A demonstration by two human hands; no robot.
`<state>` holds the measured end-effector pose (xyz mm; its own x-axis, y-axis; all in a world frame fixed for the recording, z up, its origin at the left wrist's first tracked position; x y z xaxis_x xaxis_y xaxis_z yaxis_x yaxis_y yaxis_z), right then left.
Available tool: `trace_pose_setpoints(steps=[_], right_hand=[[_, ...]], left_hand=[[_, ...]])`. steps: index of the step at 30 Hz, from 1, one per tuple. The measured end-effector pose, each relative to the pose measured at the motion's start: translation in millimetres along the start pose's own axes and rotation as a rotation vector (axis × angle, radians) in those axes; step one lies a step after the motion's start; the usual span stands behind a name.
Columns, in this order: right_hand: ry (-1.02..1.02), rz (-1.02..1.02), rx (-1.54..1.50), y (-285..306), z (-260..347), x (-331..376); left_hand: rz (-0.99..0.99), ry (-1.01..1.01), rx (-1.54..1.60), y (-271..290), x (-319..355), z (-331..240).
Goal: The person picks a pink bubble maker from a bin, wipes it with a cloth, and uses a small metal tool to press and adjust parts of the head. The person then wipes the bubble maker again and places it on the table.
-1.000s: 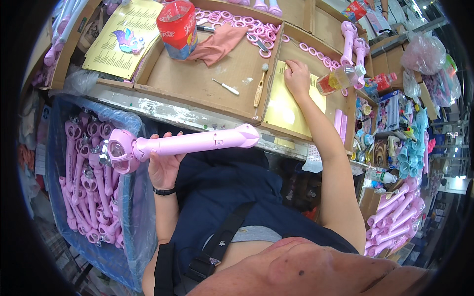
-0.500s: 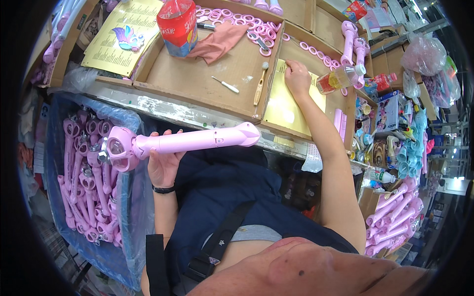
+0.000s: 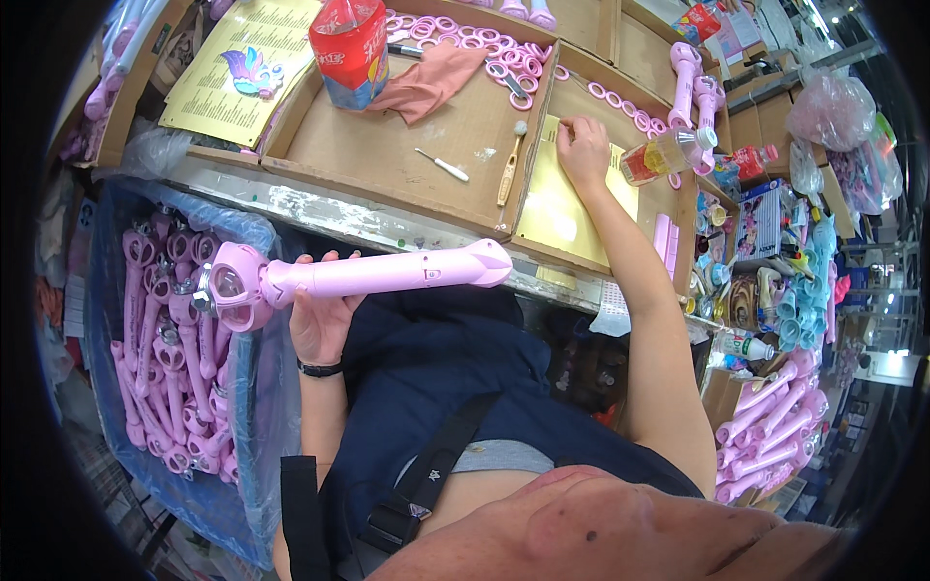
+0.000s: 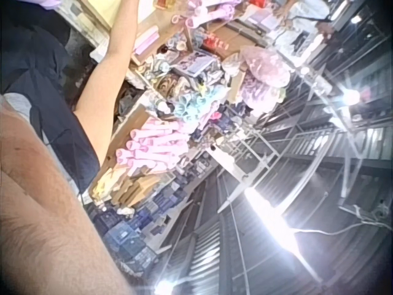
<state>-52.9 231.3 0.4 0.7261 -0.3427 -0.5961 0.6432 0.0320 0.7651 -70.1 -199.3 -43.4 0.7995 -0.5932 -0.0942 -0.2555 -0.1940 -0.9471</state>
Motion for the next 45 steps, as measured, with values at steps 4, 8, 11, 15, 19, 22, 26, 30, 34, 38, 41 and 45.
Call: trace_pose_setpoints(steps=[4,8,11,15,19,22,26,30,34,38,41,45], right_hand=[[0.024,0.007,0.011,-2.4,0.6,0.0],[-0.012,0.042,-0.002,-8.9,-5.8,1.4],[-0.129,0.109,-0.115,-17.4,-24.3,-1.4],[-0.486,0.407,-0.508,-50.9,-65.5,-7.1],[-0.658,0.703,-0.675,-72.7,-72.7,-17.3],[-0.723,0.869,-0.641,-81.7,-67.4,-21.5],[-0.786,0.994,-0.622,-90.2,-60.7,-23.2],[-0.803,1.049,-0.569,-96.9,-60.8,-27.5],[-0.713,1.01,-0.459,-103.2,-51.0,-34.8],[-0.765,0.919,-0.476,-100.3,-44.3,-36.8],[-0.79,0.979,-0.592,-99.2,-38.7,-37.2],[-0.88,0.961,-0.687,-97.0,-46.9,-38.1]], left_hand=[[0.011,0.004,-0.002,-0.7,-0.5,0.6],[-0.001,0.003,0.004,0.6,-0.4,1.4],[-0.004,0.004,-0.002,0.8,0.3,1.7],[0.003,0.005,-0.007,-0.2,0.2,-0.1],[0.007,0.017,-0.005,-1.9,-1.1,0.0],[0.006,0.021,0.007,-2.5,-1.0,1.7],[0.008,0.013,0.01,-2.2,0.2,1.6],[0.022,0.01,0.001,-2.9,0.1,0.6],[0.036,0.015,-0.005,-4.7,-0.7,1.5],[0.024,0.019,-0.003,-4.5,0.1,1.9],[0.015,0.019,0.002,-4.2,0.6,1.5],[0.004,0.011,-0.007,-3.7,0.9,1.2]])
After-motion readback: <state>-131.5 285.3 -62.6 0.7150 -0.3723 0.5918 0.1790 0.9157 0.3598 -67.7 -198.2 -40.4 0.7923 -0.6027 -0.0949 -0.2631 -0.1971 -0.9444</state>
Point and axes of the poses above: each hand's wrist, its own x-axis away from the middle knuckle, its own y-axis out of the back of the hand, z = x × y, the point moved 10 cm from there along -x, towards the middle knuckle, and after that the axes turned 4 degrees about z, right-handed, at the moved point
